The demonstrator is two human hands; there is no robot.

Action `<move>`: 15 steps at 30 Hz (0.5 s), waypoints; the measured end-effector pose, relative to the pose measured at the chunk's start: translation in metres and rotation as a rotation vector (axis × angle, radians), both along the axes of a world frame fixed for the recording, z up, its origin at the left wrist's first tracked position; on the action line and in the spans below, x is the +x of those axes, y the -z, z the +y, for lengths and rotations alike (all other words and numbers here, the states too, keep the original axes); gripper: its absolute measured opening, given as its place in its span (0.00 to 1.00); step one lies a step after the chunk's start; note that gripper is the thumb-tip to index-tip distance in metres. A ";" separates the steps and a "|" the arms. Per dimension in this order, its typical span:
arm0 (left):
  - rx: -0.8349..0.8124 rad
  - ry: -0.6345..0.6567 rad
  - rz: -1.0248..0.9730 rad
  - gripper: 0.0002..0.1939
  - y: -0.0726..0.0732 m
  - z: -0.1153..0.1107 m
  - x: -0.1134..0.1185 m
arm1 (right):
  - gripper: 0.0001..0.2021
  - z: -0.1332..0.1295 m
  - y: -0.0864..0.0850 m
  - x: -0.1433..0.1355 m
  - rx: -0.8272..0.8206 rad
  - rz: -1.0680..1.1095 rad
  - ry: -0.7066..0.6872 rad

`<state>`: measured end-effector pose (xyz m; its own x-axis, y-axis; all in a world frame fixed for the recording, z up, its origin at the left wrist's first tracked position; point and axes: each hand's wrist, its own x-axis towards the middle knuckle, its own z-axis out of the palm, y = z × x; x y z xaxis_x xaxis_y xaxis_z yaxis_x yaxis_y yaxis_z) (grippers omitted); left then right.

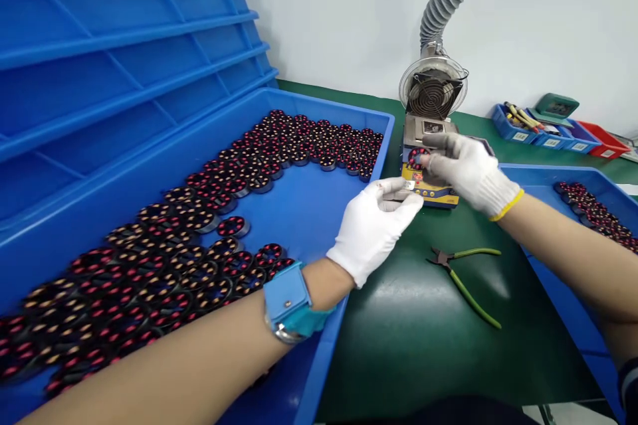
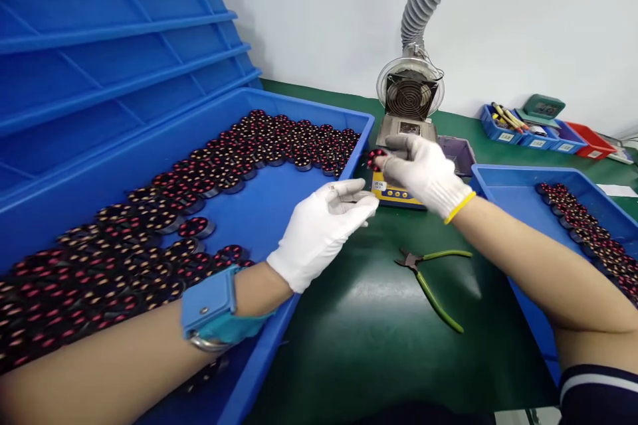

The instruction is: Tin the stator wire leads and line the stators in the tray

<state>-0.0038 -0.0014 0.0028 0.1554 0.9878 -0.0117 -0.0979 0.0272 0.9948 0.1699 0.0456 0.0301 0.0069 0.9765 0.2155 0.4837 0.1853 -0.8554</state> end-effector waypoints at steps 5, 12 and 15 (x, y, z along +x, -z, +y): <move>0.005 -0.030 -0.093 0.21 0.002 0.004 0.000 | 0.25 -0.040 0.009 -0.019 -0.210 0.194 -0.181; -0.018 0.056 0.015 0.19 -0.003 0.003 -0.006 | 0.15 -0.039 0.005 -0.007 -0.380 0.370 -0.295; 0.015 0.116 0.008 0.22 -0.005 0.002 -0.008 | 0.10 -0.038 0.006 -0.010 -0.410 0.398 -0.275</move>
<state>-0.0117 0.0004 0.0076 0.2686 0.9633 0.0008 -0.0870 0.0234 0.9959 0.1602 0.0077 0.0237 -0.2534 0.9566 -0.1440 0.0953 -0.1235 -0.9878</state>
